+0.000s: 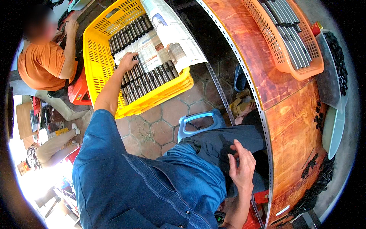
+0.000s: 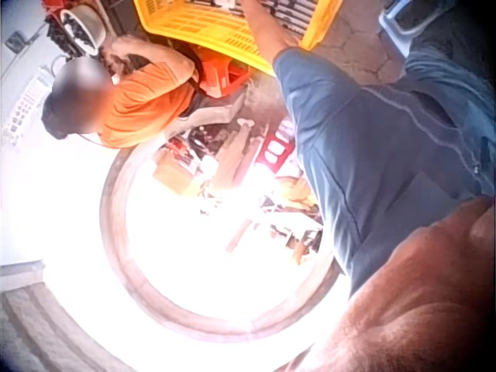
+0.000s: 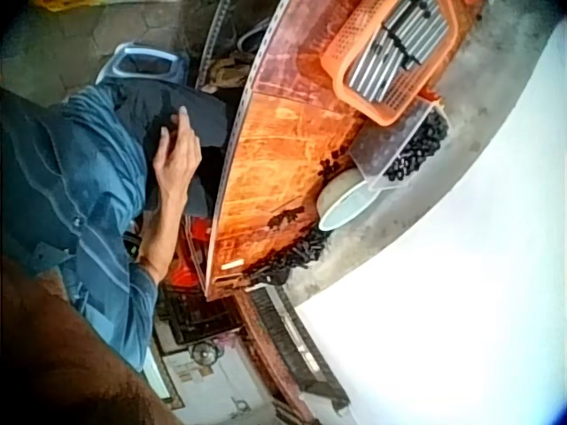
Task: The person assembles small black plastic components onto cylindrical metal rods. They pick up a rod, insert a black piece, and use a thin metal tool to push it into place. The person repeats this process, placing finished rods into a yellow basket.
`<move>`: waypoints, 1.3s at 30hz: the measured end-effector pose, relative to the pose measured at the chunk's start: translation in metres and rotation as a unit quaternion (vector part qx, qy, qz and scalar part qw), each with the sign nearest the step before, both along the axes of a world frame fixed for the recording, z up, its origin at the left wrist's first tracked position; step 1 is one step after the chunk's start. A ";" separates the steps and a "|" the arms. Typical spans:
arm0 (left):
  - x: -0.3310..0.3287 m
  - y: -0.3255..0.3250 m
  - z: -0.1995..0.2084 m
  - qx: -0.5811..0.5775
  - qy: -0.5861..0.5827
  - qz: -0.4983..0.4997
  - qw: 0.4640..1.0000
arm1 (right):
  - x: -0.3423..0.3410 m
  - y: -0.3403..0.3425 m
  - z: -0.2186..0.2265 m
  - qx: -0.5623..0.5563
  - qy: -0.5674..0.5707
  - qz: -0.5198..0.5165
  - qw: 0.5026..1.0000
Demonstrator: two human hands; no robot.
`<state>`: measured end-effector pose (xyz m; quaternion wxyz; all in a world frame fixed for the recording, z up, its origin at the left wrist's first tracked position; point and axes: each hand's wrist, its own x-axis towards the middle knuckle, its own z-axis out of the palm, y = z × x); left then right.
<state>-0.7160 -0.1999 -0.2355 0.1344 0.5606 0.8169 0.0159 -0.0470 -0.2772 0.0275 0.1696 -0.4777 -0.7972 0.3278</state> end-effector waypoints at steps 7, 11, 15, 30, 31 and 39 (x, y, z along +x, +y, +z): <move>0.004 -0.005 0.009 0.015 0.008 -0.016 1.000 | 0.002 -0.002 0.001 -0.003 0.006 -0.004 1.000; 0.010 -0.003 0.014 0.021 0.026 -0.039 0.999 | 0.002 -0.003 0.001 -0.002 0.010 -0.006 1.000; 0.020 -0.001 0.022 0.005 0.032 -0.066 0.997 | 0.003 -0.005 0.001 0.003 0.004 -0.009 1.000; 0.028 -0.006 0.054 0.053 -0.016 -0.093 0.994 | 0.042 0.004 0.032 0.136 0.020 0.004 0.990; 0.028 -0.005 0.060 0.073 -0.037 -0.107 0.991 | 0.050 0.009 0.039 0.146 0.020 0.009 0.989; 0.099 0.022 0.226 0.195 -0.084 -0.102 0.972 | 0.123 0.046 0.047 0.242 -0.026 0.013 0.970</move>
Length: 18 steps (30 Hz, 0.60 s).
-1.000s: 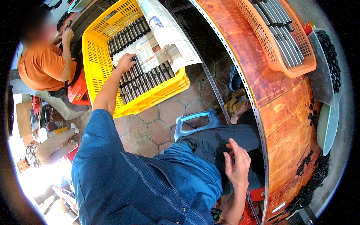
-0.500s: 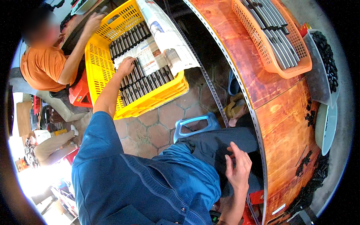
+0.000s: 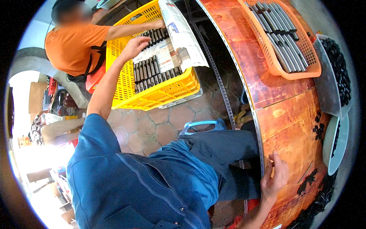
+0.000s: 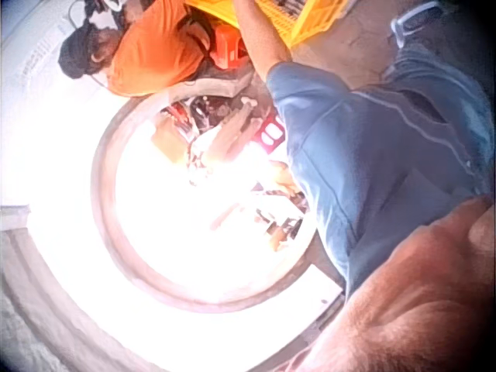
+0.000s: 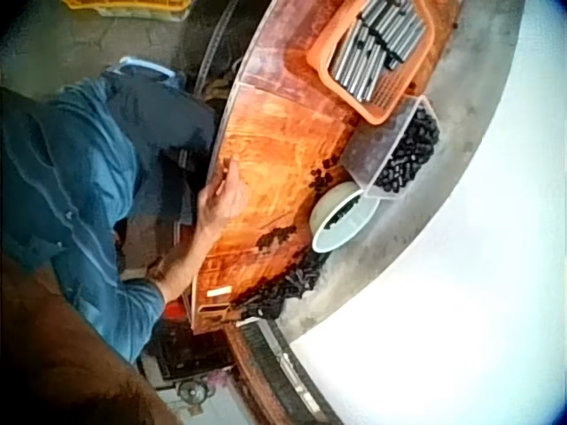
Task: The person assembles small black plastic components onto cylindrical metal rods. They pick up a rod, insert a black piece, and use a thin metal tool to push it into place. The person repeats this process, placing finished rods into a yellow basket.
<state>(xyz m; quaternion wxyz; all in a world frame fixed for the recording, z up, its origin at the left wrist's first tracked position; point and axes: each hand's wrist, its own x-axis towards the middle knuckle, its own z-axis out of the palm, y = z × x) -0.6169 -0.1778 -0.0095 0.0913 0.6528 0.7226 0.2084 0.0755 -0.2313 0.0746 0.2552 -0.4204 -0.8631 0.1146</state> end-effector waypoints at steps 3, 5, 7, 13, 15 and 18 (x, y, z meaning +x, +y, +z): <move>0.037 0.016 0.066 0.022 0.052 -0.033 0.998 | 0.011 0.023 0.000 0.036 -0.001 0.025 0.999; 0.072 0.043 0.095 0.052 0.009 -0.090 0.995 | 0.020 0.036 -0.004 0.048 -0.005 0.025 0.999; 0.120 0.073 0.120 0.099 0.038 -0.127 0.986 | 0.027 0.045 -0.015 0.054 -0.008 0.037 0.998; 0.253 0.146 0.159 0.213 -0.008 -0.237 0.948 | 0.015 0.068 -0.029 0.135 0.044 0.040 0.989; 0.296 0.175 0.167 0.224 -0.053 -0.285 0.930 | 0.016 0.065 -0.042 0.139 0.073 0.007 0.988; 0.340 0.225 0.167 0.177 0.012 -0.300 0.937 | 0.022 0.066 -0.052 0.152 0.085 0.001 0.985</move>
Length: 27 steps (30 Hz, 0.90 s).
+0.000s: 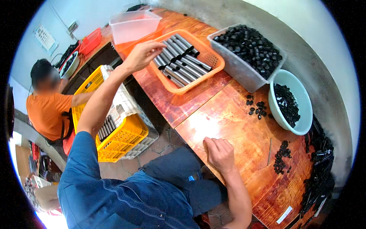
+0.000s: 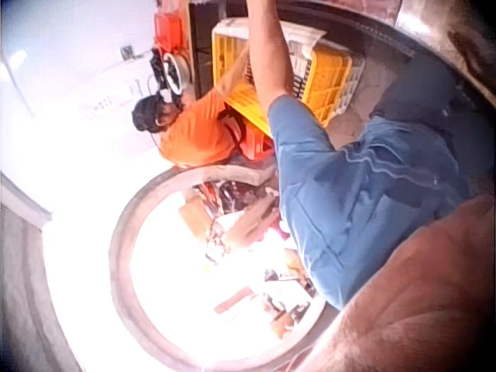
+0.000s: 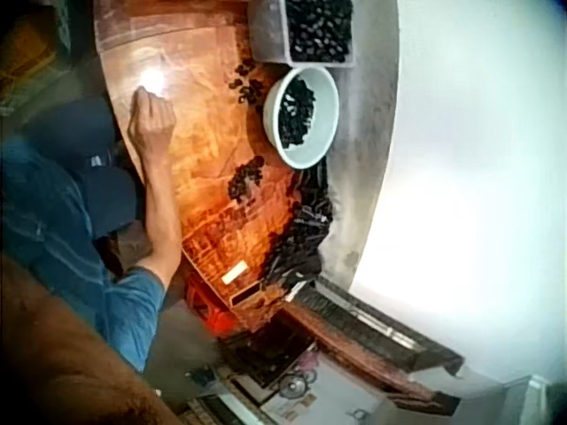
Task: The person assembles small black plastic components onto cylindrical metal rods. They pick up a rod, insert a black piece, and use a thin metal tool to push it into place. The person repeats this process, placing finished rods into a yellow basket.
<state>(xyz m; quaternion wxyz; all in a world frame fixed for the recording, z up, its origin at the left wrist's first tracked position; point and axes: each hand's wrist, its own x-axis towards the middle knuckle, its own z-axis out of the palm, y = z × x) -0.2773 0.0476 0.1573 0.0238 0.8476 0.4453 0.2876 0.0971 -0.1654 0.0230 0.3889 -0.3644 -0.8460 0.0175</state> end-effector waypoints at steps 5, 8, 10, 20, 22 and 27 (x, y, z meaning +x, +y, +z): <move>0.025 0.089 -0.035 0.031 0.146 -0.022 0.989 | 0.005 -0.001 0.001 -0.015 0.016 0.002 1.000; 0.043 0.121 -0.041 0.003 0.146 -0.002 0.989 | 0.010 -0.001 0.000 -0.036 0.041 -0.006 0.998; 0.049 0.139 -0.040 -0.021 0.215 0.005 0.976 | 0.010 0.000 0.002 -0.048 0.066 -0.011 0.997; 0.067 0.171 -0.043 -0.008 0.362 -0.080 0.929 | 0.020 -0.001 -0.007 -0.108 0.099 -0.013 0.989; 0.059 0.189 -0.054 -0.033 0.367 -0.053 0.928 | 0.020 -0.001 -0.005 -0.112 0.102 -0.018 0.988; 0.068 0.182 -0.045 -0.064 0.360 -0.090 0.926 | 0.021 0.000 -0.009 -0.101 0.130 -0.018 0.986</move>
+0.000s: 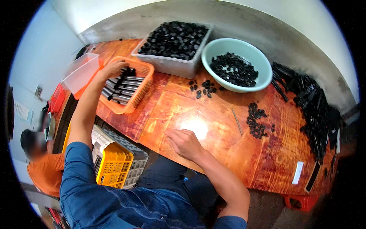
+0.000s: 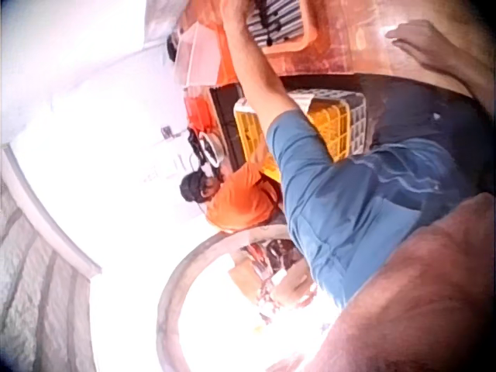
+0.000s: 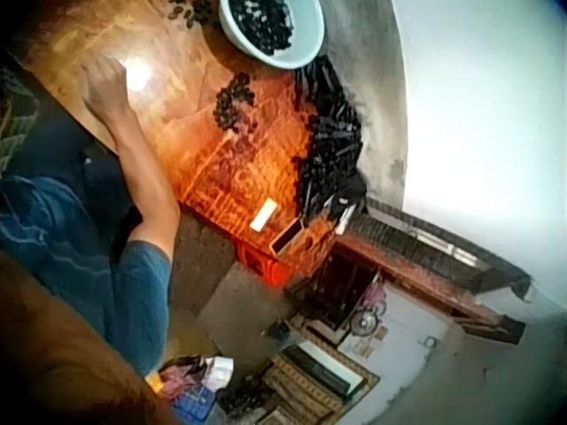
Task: The person assembles small black plastic components onto cylindrical metal rods. They pick up a rod, insert a black piece, and use a thin metal tool to push it into place. The person repeats this process, placing finished rods into a yellow basket.
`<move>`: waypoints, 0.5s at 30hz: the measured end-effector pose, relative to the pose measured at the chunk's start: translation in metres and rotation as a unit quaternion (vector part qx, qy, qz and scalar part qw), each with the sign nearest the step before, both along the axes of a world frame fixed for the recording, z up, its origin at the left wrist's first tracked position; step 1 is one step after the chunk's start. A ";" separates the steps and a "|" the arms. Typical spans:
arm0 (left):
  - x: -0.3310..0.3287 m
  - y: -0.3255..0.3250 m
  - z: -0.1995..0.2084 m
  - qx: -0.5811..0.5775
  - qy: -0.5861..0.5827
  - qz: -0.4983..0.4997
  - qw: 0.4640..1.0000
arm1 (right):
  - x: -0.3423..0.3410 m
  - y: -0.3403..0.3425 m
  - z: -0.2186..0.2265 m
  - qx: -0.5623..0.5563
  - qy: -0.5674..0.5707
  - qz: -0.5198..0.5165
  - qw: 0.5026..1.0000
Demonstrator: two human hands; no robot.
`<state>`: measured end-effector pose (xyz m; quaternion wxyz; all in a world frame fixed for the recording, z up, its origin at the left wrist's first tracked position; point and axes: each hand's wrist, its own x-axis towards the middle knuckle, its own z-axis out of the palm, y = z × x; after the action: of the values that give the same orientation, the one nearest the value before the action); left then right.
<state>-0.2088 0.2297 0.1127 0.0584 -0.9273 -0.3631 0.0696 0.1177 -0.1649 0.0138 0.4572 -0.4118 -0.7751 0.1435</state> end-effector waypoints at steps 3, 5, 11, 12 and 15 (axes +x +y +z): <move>0.009 0.000 0.004 -0.046 -0.001 0.030 0.999 | 0.001 0.000 0.001 -0.004 -0.003 0.002 1.000; 0.029 -0.016 0.013 -0.087 -0.016 0.111 0.990 | 0.004 0.001 -0.003 -0.011 -0.005 -0.004 1.000; 0.026 -0.022 0.003 -0.031 -0.049 -0.020 0.998 | 0.003 0.001 -0.003 -0.004 0.003 0.007 1.000; 0.027 -0.024 0.003 -0.017 -0.036 -0.031 0.999 | 0.003 0.001 -0.003 0.002 0.005 0.008 1.000; 0.041 -0.045 0.009 0.031 -0.037 -0.054 0.997 | 0.004 0.001 -0.002 0.002 0.006 0.007 1.000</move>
<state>-0.1676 0.1845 0.1222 0.0769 -0.9453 -0.3163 0.0204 0.1214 -0.1636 0.0121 0.4618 -0.4049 -0.7753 0.1476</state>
